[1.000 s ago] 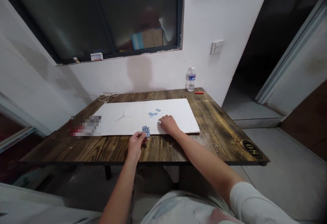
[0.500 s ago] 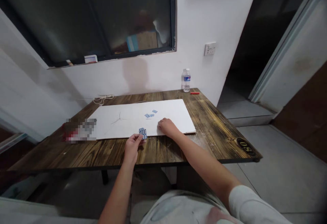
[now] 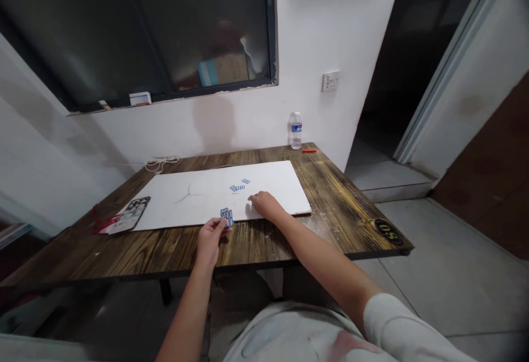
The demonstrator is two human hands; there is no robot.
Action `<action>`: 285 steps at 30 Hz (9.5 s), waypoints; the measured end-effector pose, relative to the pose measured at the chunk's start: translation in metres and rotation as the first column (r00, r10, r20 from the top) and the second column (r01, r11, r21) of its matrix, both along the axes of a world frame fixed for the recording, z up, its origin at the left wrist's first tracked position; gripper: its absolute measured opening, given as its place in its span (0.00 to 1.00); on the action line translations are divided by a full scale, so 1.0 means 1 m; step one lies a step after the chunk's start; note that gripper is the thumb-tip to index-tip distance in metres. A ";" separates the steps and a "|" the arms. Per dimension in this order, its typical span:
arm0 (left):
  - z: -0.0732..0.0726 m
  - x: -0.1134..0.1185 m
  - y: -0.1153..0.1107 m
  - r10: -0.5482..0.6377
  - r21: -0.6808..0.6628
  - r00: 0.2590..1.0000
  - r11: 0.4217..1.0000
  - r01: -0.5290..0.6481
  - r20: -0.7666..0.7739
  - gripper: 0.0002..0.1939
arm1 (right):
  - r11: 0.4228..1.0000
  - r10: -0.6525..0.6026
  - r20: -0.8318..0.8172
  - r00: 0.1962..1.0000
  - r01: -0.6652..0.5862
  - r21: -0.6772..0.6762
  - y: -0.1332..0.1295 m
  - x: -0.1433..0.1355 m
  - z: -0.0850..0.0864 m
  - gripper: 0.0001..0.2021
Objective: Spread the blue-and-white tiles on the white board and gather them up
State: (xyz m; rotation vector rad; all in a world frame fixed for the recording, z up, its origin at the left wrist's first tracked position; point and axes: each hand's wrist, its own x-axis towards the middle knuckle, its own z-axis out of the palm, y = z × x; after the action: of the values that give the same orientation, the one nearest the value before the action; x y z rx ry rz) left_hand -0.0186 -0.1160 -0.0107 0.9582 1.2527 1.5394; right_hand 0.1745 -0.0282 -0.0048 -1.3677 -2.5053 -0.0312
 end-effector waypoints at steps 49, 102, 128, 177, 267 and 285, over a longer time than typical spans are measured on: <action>0.000 0.029 0.083 -0.146 0.079 0.983 0.985 0.156 -0.115 0.23 | 0.917 -0.275 -0.960 0.058 -0.283 -0.280 0.017 -0.009 -0.015 0.15; 0.012 0.016 0.091 -0.056 0.084 0.979 0.994 0.073 -0.198 0.21 | 0.952 0.291 -0.073 0.954 -0.297 -0.079 -0.006 0.045 0.027 0.11; 0.015 0.025 0.080 -0.310 0.054 0.896 0.938 0.344 -0.316 0.22 | 0.959 -0.083 -0.929 0.360 -0.226 -0.173 0.004 0.004 0.005 0.18; 0.007 0.018 0.089 -0.204 0.024 0.978 0.978 0.205 -0.044 0.25 | 0.975 0.195 -0.612 0.767 -0.082 0.208 -0.001 -0.006 0.023 0.08; 0.002 0.007 0.099 0.125 0.092 0.991 0.988 -0.121 -0.039 0.14 | 0.856 0.404 0.158 0.901 -0.434 0.280 -0.036 0.018 -0.013 0.09; 0.011 0.022 0.075 -0.426 -0.003 0.891 0.902 0.431 -0.155 0.21 | 0.869 0.325 -0.274 0.905 -0.172 0.464 -0.022 0.027 -0.007 0.11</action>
State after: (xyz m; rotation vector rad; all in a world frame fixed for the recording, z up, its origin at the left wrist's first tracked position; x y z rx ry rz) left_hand 0.0029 -0.0408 -0.0002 1.2968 1.0308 1.1559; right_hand 0.2011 -0.0503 -0.0123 -0.7815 -2.1839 -0.2534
